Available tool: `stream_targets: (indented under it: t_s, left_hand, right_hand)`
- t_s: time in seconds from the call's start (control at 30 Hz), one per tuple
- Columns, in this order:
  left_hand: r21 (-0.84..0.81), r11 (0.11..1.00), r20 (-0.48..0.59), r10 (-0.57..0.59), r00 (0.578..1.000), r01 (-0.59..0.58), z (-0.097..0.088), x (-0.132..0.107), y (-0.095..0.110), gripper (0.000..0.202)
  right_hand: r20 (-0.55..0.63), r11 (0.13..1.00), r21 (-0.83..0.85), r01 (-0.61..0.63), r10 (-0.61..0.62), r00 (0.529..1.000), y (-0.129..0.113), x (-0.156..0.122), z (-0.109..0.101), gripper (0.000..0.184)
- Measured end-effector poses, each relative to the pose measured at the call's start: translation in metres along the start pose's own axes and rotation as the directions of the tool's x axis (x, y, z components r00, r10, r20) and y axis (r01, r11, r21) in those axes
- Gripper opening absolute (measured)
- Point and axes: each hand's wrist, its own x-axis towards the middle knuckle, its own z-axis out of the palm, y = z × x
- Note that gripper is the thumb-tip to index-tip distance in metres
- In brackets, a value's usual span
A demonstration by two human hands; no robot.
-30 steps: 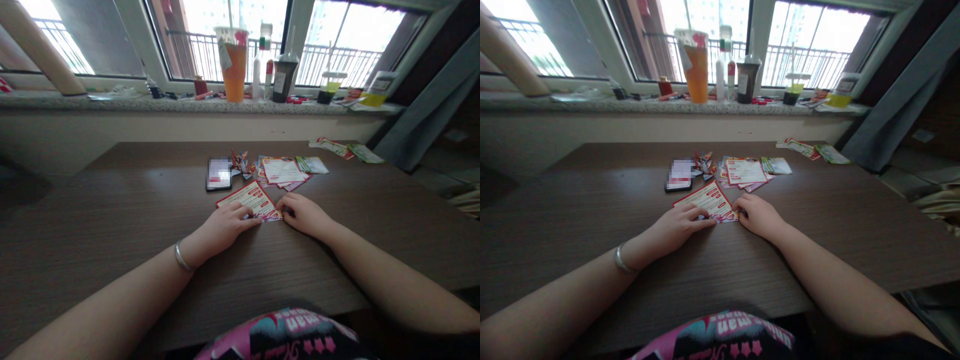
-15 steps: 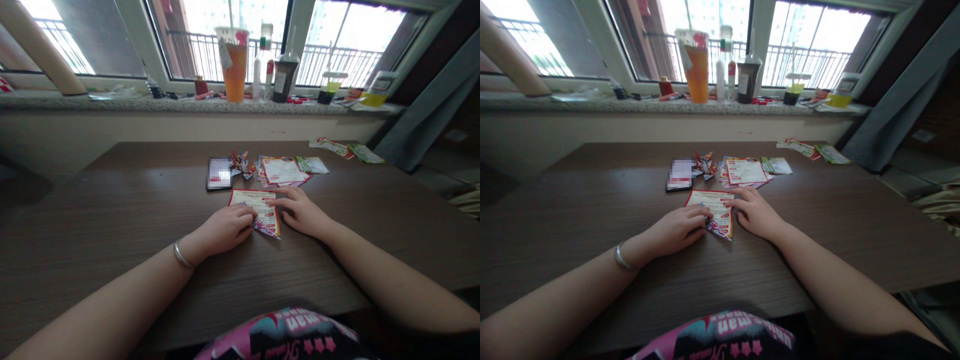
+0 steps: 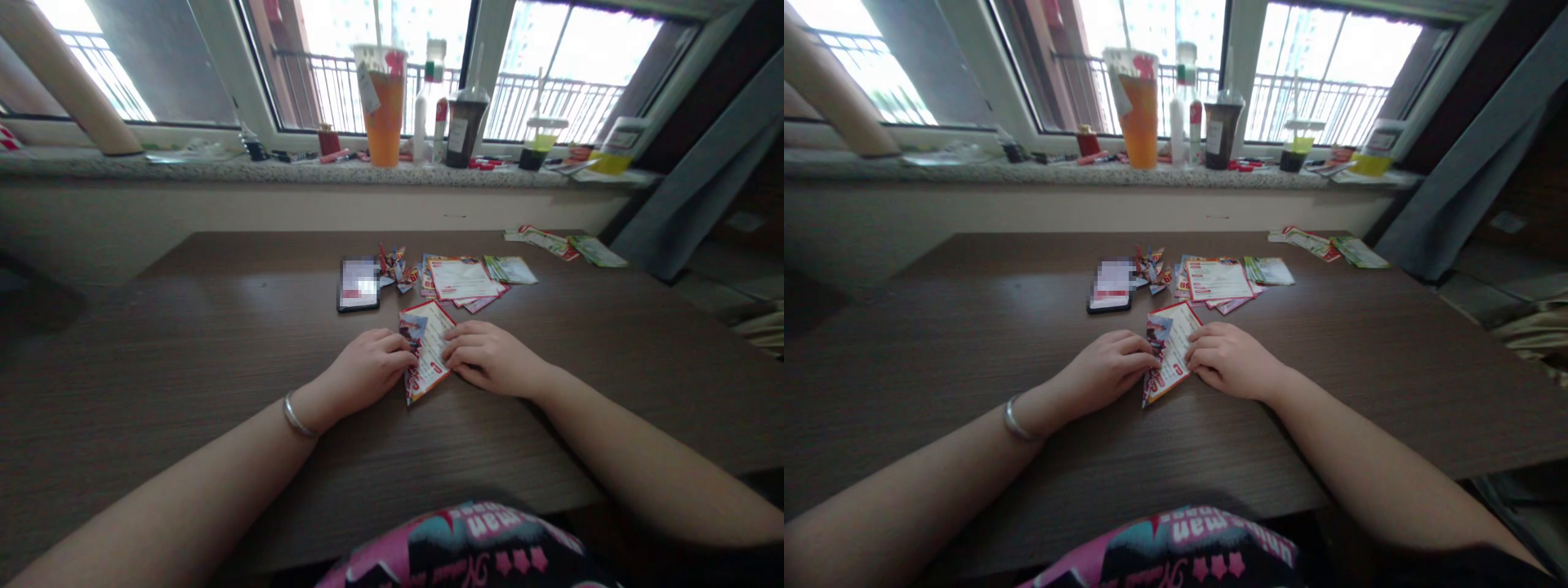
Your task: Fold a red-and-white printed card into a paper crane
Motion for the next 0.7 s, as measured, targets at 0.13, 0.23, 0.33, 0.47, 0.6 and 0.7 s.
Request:
stream_targets:
  t_s: [0.13,0.23,0.33,0.47,0.6,0.7]
  left_hand:
    - [-0.077,0.997,0.033,-0.030,0.999,0.032,-0.004,0.000,0.004,0.027]
    - [-0.051,0.997,0.065,-0.062,0.996,0.065,-0.002,-0.001,0.004,0.036]
    - [-0.017,0.997,0.132,-0.078,0.988,0.081,0.003,-0.001,0.002,0.043]
    - [-0.008,0.994,0.218,-0.107,0.970,0.111,0.006,-0.001,0.000,0.046]
    - [-0.024,0.994,0.194,-0.104,0.976,0.111,0.005,-0.002,-0.001,0.043]
    - [-0.024,0.996,0.117,-0.084,0.990,0.087,0.005,-0.002,0.000,0.039]
  right_hand:
    - [0.027,1.000,-0.027,-0.010,0.011,1.000,-0.006,0.001,0.000,0.019]
    - [0.065,0.999,-0.031,-0.044,0.046,0.997,-0.009,0.001,0.001,0.018]
    - [0.104,0.997,-0.021,-0.079,0.081,0.991,-0.011,0.000,-0.001,0.016]
    - [0.160,0.990,0.026,-0.140,0.134,0.978,-0.014,0.000,-0.005,0.023]
    - [0.189,0.977,0.109,-0.185,0.162,0.969,-0.014,0.000,-0.010,0.034]
    - [0.195,0.965,0.163,-0.207,0.174,0.965,-0.013,0.000,-0.012,0.035]
